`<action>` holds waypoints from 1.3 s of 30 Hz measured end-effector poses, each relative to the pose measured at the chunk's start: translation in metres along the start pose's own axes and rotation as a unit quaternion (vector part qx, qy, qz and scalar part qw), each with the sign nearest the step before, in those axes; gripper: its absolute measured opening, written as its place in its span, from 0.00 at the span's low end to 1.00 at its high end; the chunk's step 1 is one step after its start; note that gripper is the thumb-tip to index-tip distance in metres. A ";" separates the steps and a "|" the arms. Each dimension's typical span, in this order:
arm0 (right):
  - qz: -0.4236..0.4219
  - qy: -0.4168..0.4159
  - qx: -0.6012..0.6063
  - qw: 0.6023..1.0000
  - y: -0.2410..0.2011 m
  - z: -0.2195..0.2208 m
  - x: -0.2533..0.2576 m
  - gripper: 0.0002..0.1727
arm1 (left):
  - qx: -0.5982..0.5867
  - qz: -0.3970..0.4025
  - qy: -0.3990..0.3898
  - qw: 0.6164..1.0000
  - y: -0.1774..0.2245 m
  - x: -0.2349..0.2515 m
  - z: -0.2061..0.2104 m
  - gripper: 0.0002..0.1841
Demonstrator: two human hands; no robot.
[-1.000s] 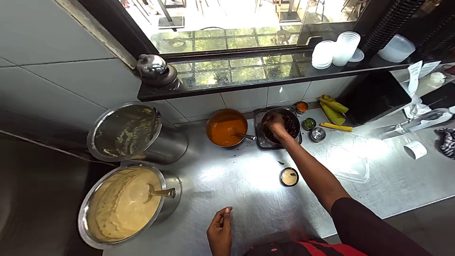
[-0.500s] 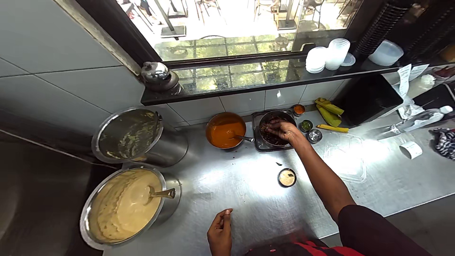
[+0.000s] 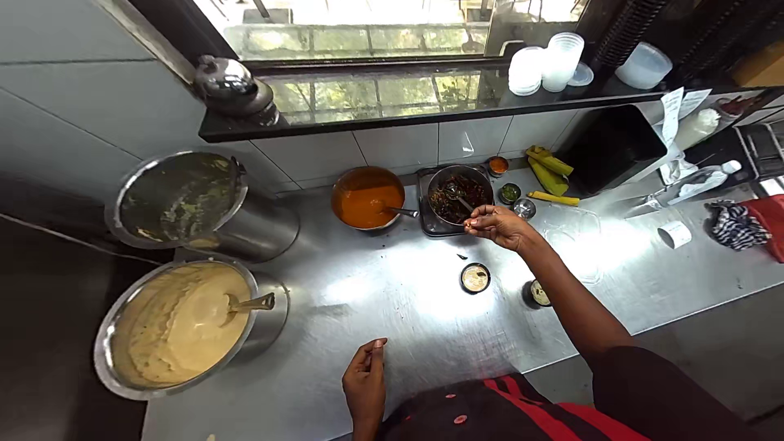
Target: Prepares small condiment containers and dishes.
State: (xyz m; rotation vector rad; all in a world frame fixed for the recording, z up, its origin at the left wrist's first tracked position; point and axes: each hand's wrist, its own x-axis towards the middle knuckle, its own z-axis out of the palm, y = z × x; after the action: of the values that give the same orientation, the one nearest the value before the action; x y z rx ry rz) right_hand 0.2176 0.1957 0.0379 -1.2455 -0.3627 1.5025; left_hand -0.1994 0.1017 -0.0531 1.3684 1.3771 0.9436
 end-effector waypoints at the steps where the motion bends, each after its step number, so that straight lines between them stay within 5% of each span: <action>1: 0.002 0.000 -0.006 1.000 0.007 -0.004 -0.012 0.11 | 0.003 -0.003 -0.004 1.000 -0.001 -0.003 0.000 0.11; 14: -0.097 0.051 -0.187 0.976 0.093 -0.015 -0.073 0.13 | 0.008 -0.005 -0.027 1.000 -0.002 -0.020 -0.001 0.12; 21: -0.156 0.104 -0.425 0.886 0.112 -0.015 -0.067 0.06 | 0.008 -0.010 -0.020 1.000 -0.004 -0.024 -0.010 0.11; 39: -0.243 0.089 -0.549 0.795 0.125 -0.013 -0.059 0.09 | 0.008 -0.019 -0.009 1.000 -0.004 -0.030 -0.007 0.11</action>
State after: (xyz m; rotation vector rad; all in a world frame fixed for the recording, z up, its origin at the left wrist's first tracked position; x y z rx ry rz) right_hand 0.1533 0.0956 -0.0338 -1.9430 -1.4469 0.6342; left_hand -0.2090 0.0721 -0.0525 1.3543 1.3946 0.8939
